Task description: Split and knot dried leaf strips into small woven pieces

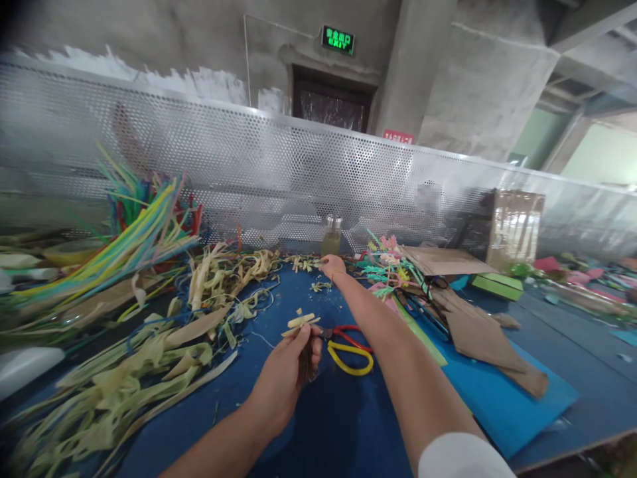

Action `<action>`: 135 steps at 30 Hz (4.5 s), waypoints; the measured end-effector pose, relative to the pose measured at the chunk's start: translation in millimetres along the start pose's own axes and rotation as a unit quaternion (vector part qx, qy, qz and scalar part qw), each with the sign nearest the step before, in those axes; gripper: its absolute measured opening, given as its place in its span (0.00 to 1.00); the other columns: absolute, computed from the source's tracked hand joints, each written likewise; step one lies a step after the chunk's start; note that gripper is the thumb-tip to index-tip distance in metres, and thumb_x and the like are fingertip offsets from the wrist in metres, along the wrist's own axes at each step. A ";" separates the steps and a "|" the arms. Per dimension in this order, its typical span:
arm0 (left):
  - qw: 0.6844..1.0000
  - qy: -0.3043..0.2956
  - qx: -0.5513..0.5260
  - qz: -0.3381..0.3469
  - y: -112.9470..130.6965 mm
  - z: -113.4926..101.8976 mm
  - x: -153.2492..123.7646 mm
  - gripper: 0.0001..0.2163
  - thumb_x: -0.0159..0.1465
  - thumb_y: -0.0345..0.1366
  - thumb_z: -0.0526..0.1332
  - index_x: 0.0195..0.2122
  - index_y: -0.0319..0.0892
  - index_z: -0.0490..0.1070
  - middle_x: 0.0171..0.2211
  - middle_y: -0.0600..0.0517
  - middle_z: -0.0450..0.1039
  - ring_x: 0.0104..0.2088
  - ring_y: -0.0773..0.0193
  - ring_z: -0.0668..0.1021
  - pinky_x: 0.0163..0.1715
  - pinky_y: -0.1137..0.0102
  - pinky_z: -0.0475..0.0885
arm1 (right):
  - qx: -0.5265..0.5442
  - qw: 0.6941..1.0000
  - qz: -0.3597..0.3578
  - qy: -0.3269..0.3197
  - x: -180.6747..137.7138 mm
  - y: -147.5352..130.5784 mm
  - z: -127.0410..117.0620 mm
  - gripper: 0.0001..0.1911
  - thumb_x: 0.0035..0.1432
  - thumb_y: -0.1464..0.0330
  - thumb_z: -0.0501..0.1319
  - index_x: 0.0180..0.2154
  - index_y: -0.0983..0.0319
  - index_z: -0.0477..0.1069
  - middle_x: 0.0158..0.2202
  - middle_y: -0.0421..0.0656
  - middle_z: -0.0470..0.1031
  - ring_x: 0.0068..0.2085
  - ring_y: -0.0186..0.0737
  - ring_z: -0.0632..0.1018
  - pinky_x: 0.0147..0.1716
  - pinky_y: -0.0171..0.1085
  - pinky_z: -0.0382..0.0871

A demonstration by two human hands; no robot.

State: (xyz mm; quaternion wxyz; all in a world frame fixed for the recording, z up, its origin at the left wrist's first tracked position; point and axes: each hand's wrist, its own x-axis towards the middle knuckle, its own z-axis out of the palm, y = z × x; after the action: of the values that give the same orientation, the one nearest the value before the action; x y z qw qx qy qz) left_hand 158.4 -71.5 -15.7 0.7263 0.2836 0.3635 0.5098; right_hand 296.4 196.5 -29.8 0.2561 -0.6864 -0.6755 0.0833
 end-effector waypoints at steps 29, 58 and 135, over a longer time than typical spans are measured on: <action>0.999 -0.009 -0.018 -0.039 -1.9 -0.4 1.6 0.07 0.60 0.34 0.57 0.39 0.38 0.69 0.24 0.54 0.67 0.21 0.73 0.68 0.23 0.77 0.62 | -0.007 0.994 -0.065 -0.087 -10.1 -10.3 -37.5 0.11 0.51 0.65 0.61 0.36 0.63 0.76 0.30 0.42 0.78 0.26 0.30 0.75 0.27 0.27 0.64; 0.999 -0.034 0.005 -0.028 -0.8 4.9 -2.3 0.09 0.60 0.37 0.58 0.39 0.38 0.68 0.24 0.54 0.66 0.22 0.73 0.68 0.25 0.76 0.61 | -0.202 0.974 -0.101 -0.026 -23.8 -36.6 -13.6 0.15 0.51 0.58 0.60 0.35 0.58 0.79 0.38 0.48 0.77 0.39 0.41 0.77 0.38 0.32 0.66; 0.998 -0.047 0.008 -0.033 -2.2 2.9 -3.5 0.11 0.58 0.40 0.60 0.38 0.38 0.69 0.23 0.54 0.66 0.22 0.72 0.68 0.25 0.75 0.61 | -0.176 0.972 -0.063 -0.143 10.2 -30.4 -39.9 0.17 0.44 0.55 0.64 0.30 0.62 0.79 0.32 0.45 0.79 0.36 0.40 0.77 0.34 0.30 0.65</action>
State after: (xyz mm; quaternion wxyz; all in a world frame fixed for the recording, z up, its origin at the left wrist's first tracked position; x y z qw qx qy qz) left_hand 161.2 -75.6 -14.9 0.7567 0.3010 0.3421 0.4688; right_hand 288.7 195.5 20.8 0.0364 -0.6581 -0.7508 0.0441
